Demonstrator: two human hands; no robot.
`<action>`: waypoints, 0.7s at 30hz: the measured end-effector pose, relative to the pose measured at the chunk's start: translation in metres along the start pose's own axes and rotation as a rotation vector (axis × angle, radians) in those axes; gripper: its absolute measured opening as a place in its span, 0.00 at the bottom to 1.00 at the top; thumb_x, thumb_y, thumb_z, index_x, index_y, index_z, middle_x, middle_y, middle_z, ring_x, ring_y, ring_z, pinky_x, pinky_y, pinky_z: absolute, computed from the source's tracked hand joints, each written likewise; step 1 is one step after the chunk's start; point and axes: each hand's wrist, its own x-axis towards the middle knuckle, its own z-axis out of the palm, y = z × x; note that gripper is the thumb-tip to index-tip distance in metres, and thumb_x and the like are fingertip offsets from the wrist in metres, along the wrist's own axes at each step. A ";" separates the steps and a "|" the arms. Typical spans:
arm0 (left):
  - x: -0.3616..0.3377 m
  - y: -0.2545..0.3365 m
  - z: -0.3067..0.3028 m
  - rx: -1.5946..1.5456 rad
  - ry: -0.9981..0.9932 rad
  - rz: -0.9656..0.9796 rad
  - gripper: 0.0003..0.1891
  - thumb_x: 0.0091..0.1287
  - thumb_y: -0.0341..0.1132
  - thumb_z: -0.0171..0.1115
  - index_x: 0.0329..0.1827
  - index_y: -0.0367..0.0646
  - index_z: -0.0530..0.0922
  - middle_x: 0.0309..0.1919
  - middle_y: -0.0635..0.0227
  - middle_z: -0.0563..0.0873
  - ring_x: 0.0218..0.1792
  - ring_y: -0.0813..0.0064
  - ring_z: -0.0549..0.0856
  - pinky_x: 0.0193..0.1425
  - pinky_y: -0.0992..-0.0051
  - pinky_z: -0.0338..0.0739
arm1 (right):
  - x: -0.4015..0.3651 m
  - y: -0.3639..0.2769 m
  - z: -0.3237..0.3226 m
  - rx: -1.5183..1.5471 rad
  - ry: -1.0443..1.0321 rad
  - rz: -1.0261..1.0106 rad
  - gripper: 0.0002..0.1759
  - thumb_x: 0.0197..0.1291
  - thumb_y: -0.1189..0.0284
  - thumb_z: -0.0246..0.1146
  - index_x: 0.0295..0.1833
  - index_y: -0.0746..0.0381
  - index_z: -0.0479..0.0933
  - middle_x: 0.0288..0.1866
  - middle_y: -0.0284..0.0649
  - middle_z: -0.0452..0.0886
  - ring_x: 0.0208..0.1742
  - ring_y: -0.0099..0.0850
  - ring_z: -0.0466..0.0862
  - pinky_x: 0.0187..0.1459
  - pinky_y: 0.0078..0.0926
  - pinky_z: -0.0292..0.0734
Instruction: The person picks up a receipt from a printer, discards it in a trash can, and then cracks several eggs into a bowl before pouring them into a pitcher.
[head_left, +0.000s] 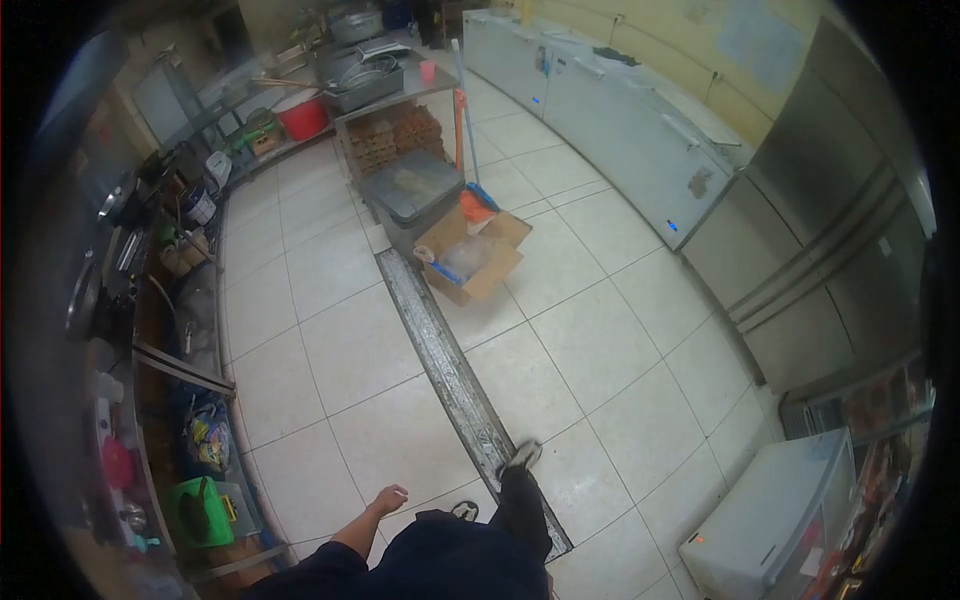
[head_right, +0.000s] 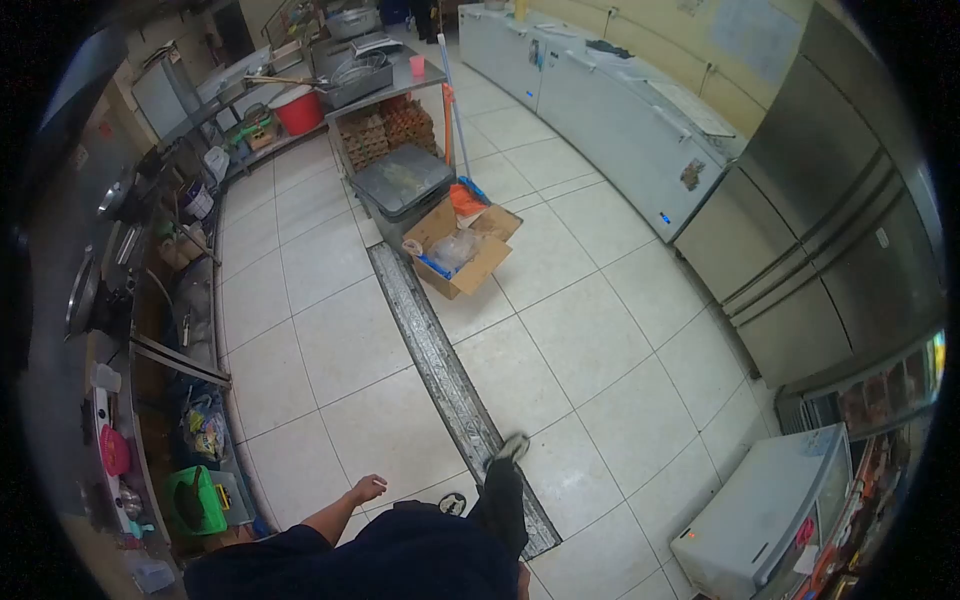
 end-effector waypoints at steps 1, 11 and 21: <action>0.010 0.001 0.005 -0.014 -0.013 -0.042 0.15 0.59 0.37 0.69 0.48 0.47 0.85 0.38 0.60 0.90 0.41 0.66 0.89 0.47 0.66 0.83 | 0.017 -0.010 0.001 -0.029 -0.018 0.023 0.23 0.72 0.54 0.55 0.42 0.64 0.83 0.30 0.41 0.83 0.30 0.30 0.82 0.35 0.34 0.77; 0.154 0.276 -0.009 0.079 -0.261 0.190 0.16 0.63 0.38 0.65 0.49 0.38 0.82 0.37 0.64 0.89 0.42 0.70 0.87 0.52 0.67 0.80 | 0.212 -0.083 -0.071 -1.250 -0.018 -0.451 0.23 0.72 0.54 0.54 0.42 0.63 0.83 0.29 0.41 0.83 0.30 0.30 0.82 0.37 0.35 0.77; 0.419 0.677 -0.091 -0.045 -0.307 0.394 0.18 0.68 0.32 0.64 0.58 0.41 0.73 0.42 0.63 0.85 0.40 0.75 0.83 0.43 0.76 0.78 | 0.264 -0.597 0.023 0.278 0.520 -0.331 0.17 0.71 0.68 0.55 0.59 0.60 0.82 0.43 0.36 0.85 0.46 0.27 0.83 0.49 0.28 0.78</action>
